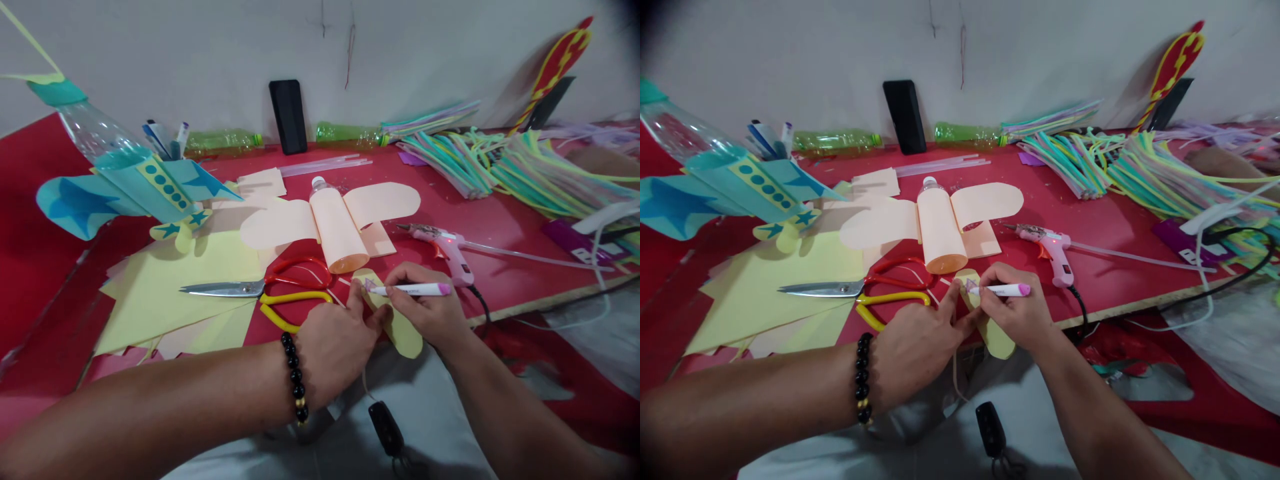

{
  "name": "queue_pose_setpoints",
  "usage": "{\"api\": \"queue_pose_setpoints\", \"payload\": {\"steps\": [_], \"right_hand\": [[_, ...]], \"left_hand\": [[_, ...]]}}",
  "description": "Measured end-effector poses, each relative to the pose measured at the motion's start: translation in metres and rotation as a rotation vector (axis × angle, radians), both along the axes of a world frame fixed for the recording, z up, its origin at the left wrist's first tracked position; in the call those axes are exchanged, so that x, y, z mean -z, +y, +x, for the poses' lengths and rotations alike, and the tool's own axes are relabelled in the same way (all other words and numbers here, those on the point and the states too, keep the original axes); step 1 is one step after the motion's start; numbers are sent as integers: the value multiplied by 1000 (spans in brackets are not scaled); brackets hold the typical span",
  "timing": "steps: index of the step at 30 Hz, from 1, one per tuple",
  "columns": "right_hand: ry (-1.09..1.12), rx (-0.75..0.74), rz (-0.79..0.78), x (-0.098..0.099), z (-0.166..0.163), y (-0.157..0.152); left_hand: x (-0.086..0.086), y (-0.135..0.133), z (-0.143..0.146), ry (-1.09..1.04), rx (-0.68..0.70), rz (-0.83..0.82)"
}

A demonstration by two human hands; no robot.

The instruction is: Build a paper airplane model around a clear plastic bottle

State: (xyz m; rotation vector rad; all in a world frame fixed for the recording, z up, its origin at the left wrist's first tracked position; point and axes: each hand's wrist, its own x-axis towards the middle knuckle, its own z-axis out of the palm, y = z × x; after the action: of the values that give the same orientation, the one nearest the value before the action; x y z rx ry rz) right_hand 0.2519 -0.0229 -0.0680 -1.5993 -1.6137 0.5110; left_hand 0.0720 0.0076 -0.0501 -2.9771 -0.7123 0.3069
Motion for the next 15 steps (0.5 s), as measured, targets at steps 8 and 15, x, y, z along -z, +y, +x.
{"api": "queue_pose_setpoints", "payload": {"steps": [8, 15], "right_hand": [[3, 76, 30, -1, 0, 0], [-2, 73, 1, 1, 1, 0]], "left_hand": [[0, 0, 0, -13, 1, 2], [0, 0, -1, 18, -3, -3]]}}
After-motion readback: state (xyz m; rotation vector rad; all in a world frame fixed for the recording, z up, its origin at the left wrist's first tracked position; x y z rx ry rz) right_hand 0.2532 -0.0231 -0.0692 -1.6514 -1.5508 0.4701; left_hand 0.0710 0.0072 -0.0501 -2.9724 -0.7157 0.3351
